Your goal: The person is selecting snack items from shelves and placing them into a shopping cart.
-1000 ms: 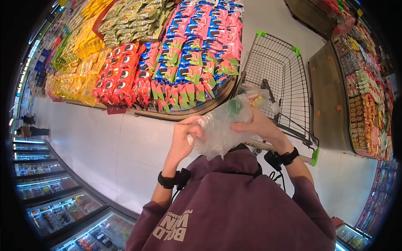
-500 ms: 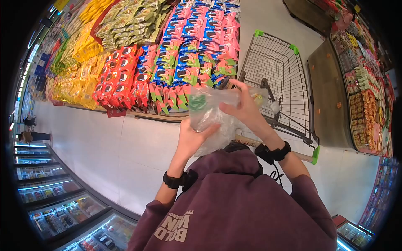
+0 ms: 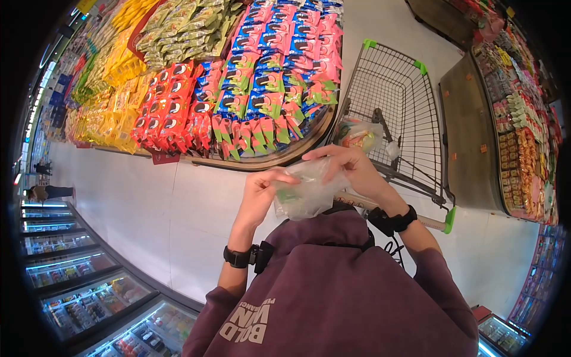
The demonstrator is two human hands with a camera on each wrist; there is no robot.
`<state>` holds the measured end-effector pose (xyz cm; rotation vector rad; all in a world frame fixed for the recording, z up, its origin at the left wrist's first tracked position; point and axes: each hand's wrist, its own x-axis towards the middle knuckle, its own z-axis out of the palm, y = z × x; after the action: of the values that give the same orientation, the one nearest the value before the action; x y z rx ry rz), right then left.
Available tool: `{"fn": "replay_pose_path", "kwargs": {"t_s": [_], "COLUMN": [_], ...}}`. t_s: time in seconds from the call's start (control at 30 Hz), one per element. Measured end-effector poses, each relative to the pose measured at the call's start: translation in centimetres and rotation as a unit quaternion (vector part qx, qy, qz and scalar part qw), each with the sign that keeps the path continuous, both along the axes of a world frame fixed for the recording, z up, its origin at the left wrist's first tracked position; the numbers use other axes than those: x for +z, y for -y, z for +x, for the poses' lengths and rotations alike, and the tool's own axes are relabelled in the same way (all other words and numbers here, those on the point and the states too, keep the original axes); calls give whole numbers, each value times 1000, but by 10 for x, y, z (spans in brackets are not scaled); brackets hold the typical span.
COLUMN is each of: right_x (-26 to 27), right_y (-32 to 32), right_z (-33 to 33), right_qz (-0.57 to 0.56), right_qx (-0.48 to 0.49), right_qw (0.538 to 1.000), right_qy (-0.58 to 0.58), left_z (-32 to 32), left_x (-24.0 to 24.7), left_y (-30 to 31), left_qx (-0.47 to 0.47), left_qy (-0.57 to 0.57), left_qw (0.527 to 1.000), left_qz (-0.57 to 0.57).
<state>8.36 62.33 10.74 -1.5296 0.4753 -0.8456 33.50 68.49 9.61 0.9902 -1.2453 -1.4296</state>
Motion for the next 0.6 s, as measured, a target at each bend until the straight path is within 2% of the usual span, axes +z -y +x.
{"fn": "replay_pose_path", "kwargs": {"t_s": [0.07,0.13,0.2,0.27,0.3,0.37,0.4,0.47,0.5,0.6], "right_x": [-1,8,20,30,38,32,27,13,10,12], "right_y": [1,1,-2,-13,-17,-15,-14,-5,-2,2], "right_z": [-1,-2,0,6,8,6,5,-1,-3,-5], "right_qz": [70,183,188,62,53,137,179,159,149,48], "right_qx": [-16,-39,-41,-16,-3,0,3,0,-3,24], "right_qw": [996,979,981,993,986,980,974,977,978,978], "right_qy": [49,79,26,-98,-157,-144,-137,-143,-145,-203], "left_z": [5,0,-6,-10,-8,-4,-5,-5,1,1], "left_x": [0,6,9,9,9,8,7,3,8,27], "left_y": [1,-1,0,1,3,6,7,8,9,4], "left_qx": [-6,10,17,14,21,38,48,67,48,46], "left_qy": [66,86,109,136,125,103,50,-56,-113,-108], "left_qw": [997,993,985,975,975,975,987,995,992,991], "left_qz": [-43,-86,-130,-175,-180,-193,-148,-56,-32,65]}}
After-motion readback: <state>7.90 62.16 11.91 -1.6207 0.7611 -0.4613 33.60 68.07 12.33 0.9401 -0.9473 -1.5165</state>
